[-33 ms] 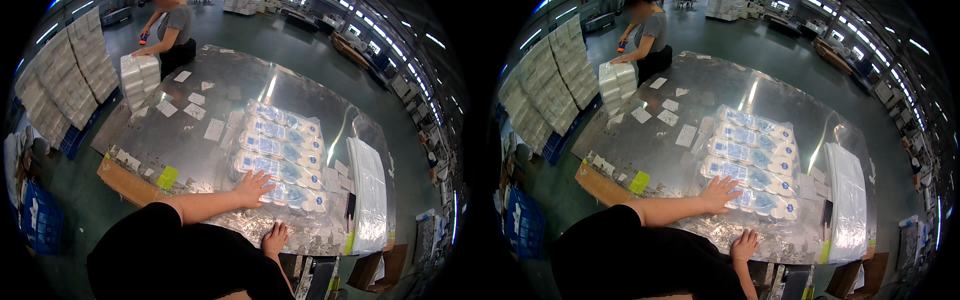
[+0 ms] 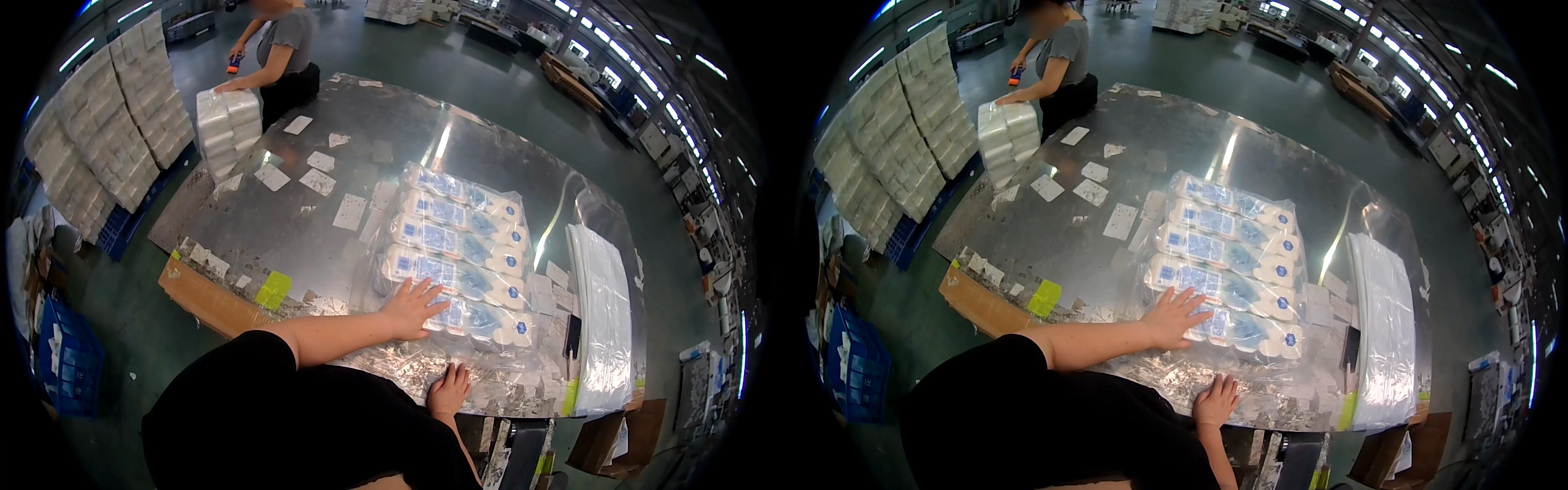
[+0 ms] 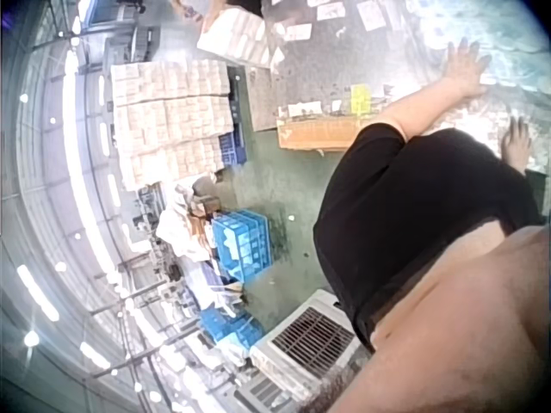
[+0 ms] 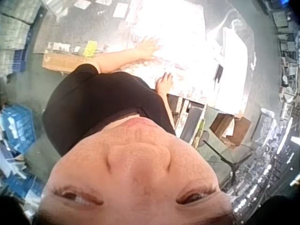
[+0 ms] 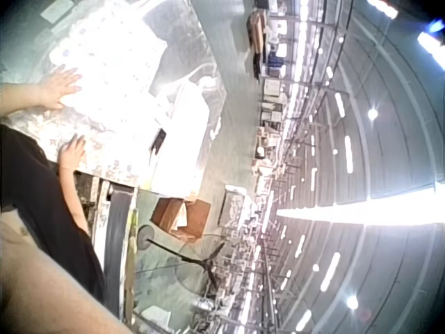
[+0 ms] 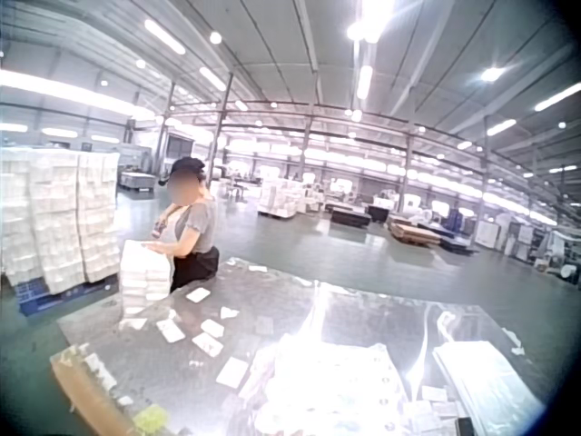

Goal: The person organizes multiple small rectangular items into rows, places them inside a large plastic bag, and then folds the top of the bag closed.

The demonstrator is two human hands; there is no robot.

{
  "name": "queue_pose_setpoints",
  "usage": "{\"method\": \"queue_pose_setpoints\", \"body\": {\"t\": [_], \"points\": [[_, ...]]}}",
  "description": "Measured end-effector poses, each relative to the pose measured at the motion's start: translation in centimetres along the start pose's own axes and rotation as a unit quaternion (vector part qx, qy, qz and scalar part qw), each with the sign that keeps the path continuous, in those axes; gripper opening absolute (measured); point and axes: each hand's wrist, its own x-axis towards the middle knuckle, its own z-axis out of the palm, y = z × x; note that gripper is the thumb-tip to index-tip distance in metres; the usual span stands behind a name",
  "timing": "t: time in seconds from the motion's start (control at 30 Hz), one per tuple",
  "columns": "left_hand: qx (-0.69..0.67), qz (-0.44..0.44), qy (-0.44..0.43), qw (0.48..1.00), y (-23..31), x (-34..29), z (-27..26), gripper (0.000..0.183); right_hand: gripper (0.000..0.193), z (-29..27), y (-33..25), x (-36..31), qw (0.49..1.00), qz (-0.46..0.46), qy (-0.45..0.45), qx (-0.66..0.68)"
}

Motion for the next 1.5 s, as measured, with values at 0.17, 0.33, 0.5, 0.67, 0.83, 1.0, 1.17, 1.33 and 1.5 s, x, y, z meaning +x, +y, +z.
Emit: {"method": "queue_pose_setpoints", "body": {"t": [0.17,0.33,0.5,0.67,0.83,1.0,1.17,1.33,1.5], "points": [[-0.003,-0.003,0.002,1.0,0.0,0.0,0.2,0.076,0.044,-0.2,-0.1,0.0,1.0,-0.001,0.0,-0.003],[-0.001,-0.003,0.001,1.0,0.0,-0.1,0.1,0.076,0.044,-0.2,-0.2,0.0,1.0,0.003,-0.004,0.001],[0.001,-0.005,0.0,1.0,0.1,-0.1,0.0,0.076,0.045,-0.3,-0.2,0.0,1.0,0.005,-0.009,0.003],[0.003,-0.003,-0.003,1.0,0.1,-0.1,-0.1,0.076,0.046,-0.5,-0.3,0.0,1.0,0.0,-0.009,0.002],[-0.011,-0.004,0.018,1.0,0.0,-0.1,0.5,0.078,0.046,-0.4,-0.2,0.0,1.0,0.001,-0.008,0.006],[-0.01,-0.002,0.023,1.0,0.0,0.0,0.5,0.077,0.047,-0.1,-0.1,0.0,1.0,0.004,-0.004,0.007],[-0.006,-0.008,0.029,1.0,-0.2,-0.4,0.5,0.077,0.047,-0.6,-0.6,0.2,1.0,-0.007,0.001,0.0],[-0.013,-0.003,0.017,1.0,-0.1,-0.1,0.4,0.077,0.046,0.4,6.2,2.6,0.91,0.219,0.068,0.346],[-0.011,0.013,0.038,0.999,-0.8,-1.4,1.0,0.064,0.064,-5.1,7.9,6.0,0.864,0.306,0.188,0.353]]}}
